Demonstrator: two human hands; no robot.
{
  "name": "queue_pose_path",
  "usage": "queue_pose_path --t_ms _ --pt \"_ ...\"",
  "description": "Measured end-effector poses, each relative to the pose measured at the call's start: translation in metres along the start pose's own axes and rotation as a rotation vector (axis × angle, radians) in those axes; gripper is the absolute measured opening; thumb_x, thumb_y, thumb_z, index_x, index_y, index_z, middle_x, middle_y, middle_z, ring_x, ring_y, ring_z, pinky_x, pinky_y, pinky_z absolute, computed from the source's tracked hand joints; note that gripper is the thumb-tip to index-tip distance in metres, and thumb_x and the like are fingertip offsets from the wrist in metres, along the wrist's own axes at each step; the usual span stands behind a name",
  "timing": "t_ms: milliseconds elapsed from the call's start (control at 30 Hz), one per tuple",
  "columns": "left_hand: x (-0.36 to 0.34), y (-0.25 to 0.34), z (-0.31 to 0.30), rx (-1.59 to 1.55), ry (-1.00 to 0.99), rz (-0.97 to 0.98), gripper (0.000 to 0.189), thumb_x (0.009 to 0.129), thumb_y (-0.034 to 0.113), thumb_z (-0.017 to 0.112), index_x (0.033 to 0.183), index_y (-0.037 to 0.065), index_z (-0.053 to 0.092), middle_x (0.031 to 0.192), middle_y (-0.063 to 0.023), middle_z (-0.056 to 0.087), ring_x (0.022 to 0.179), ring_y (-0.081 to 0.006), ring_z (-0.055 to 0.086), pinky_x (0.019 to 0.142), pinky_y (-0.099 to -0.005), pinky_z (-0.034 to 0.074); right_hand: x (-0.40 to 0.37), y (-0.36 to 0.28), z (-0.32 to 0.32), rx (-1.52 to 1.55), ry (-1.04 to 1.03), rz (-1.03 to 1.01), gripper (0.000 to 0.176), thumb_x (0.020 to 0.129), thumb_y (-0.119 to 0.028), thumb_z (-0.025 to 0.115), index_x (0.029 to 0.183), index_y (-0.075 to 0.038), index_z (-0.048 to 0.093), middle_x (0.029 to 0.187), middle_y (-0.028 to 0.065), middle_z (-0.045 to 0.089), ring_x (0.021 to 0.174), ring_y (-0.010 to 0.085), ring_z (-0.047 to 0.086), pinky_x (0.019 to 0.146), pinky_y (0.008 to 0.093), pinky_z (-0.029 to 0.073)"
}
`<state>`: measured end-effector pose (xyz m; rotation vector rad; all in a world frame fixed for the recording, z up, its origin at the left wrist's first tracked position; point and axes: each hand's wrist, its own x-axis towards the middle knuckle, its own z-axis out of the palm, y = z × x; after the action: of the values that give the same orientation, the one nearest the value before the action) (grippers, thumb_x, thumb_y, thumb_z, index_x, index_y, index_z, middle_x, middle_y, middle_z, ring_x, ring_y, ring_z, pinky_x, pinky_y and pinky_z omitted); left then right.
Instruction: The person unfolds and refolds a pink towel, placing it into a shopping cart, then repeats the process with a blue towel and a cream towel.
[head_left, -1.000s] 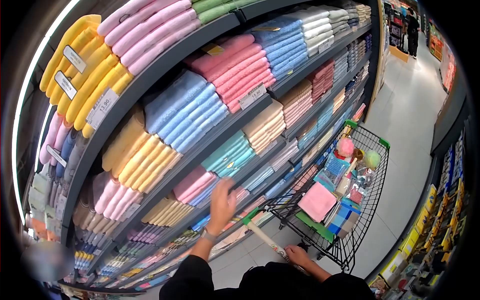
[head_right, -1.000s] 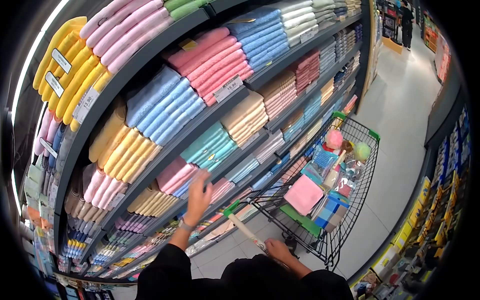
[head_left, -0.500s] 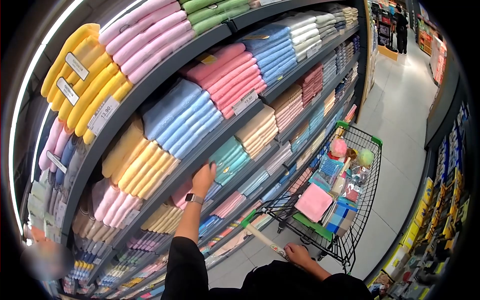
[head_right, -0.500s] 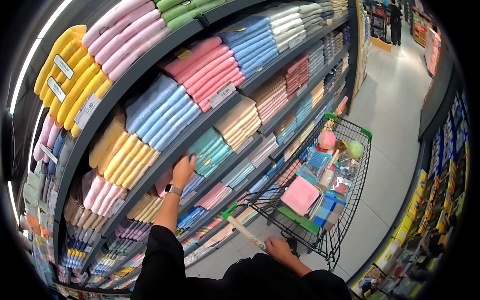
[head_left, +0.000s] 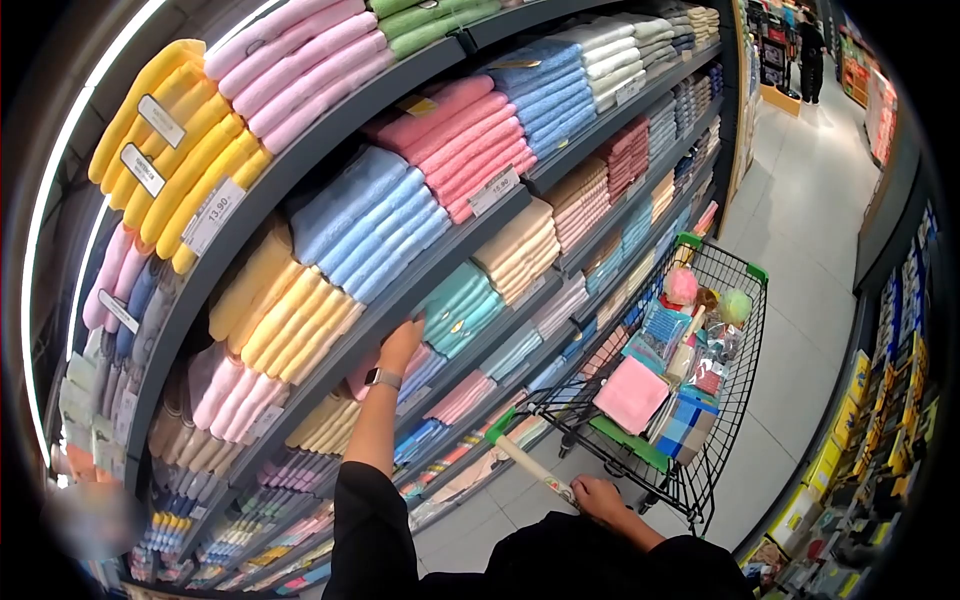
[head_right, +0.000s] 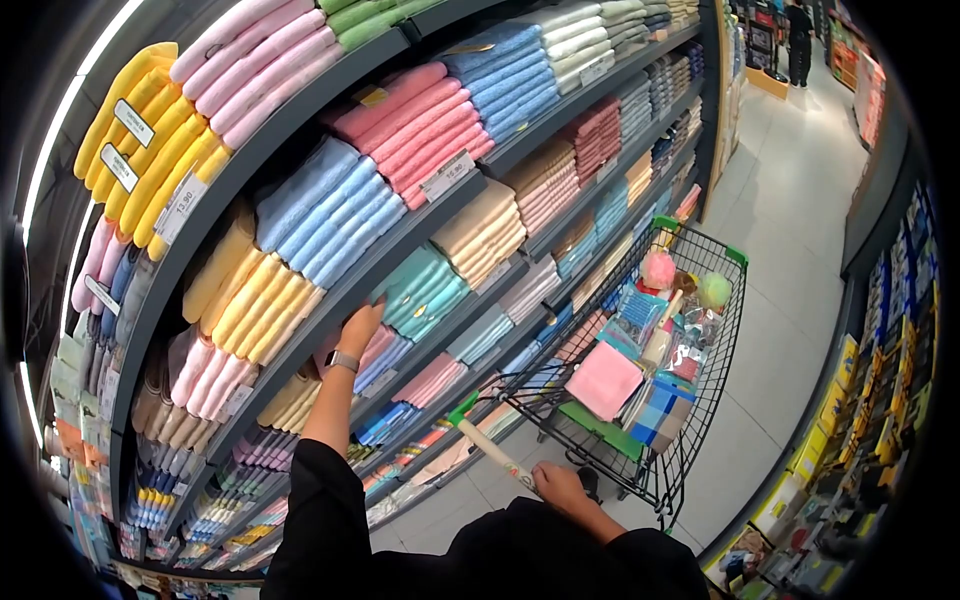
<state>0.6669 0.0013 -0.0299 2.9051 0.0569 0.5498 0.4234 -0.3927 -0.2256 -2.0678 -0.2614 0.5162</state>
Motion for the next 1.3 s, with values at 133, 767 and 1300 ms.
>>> queue_pose_path --t_ms 133,767,1300 --pt "-0.002 0.02 -0.018 0.009 0.03 -0.049 0.034 0.09 0.03 0.052 0.099 -0.001 0.063 0.088 -0.0235 0.065 0.083 -0.0419 0.061 0.073 -0.0471 0.048 -0.005 -0.004 -0.005 0.022 0.022 -0.018 0.025 0.089 -0.025 0.048 0.09 -0.007 0.065 0.082 0.0183 0.065 0.077 0.0394 0.062 0.071 0.0463 0.049" --pt "-0.217 0.119 -0.077 -0.392 0.11 0.145 0.041 0.071 0.0 0.064 0.111 0.003 0.059 0.108 -0.0158 0.059 0.101 -0.0357 0.055 0.087 -0.0429 0.044 0.014 -0.092 -0.034 1.129 -0.49 0.169 0.029 0.098 -0.017 0.044 0.117 0.003 0.053 0.111 0.0171 0.063 0.098 0.0233 0.062 0.085 0.0342 0.051" --pt "-0.377 0.156 -0.079 -0.713 -0.387 0.039 0.044 0.067 -0.002 0.053 0.109 0.007 0.063 0.123 -0.0121 0.054 0.119 -0.0336 0.047 0.099 -0.0446 0.033 -0.012 -0.129 0.04 1.512 -0.298 0.303 0.039 0.098 -0.024 0.047 0.128 0.001 0.048 0.115 0.0161 0.06 0.104 0.0227 0.059 0.088 0.0353 0.05"
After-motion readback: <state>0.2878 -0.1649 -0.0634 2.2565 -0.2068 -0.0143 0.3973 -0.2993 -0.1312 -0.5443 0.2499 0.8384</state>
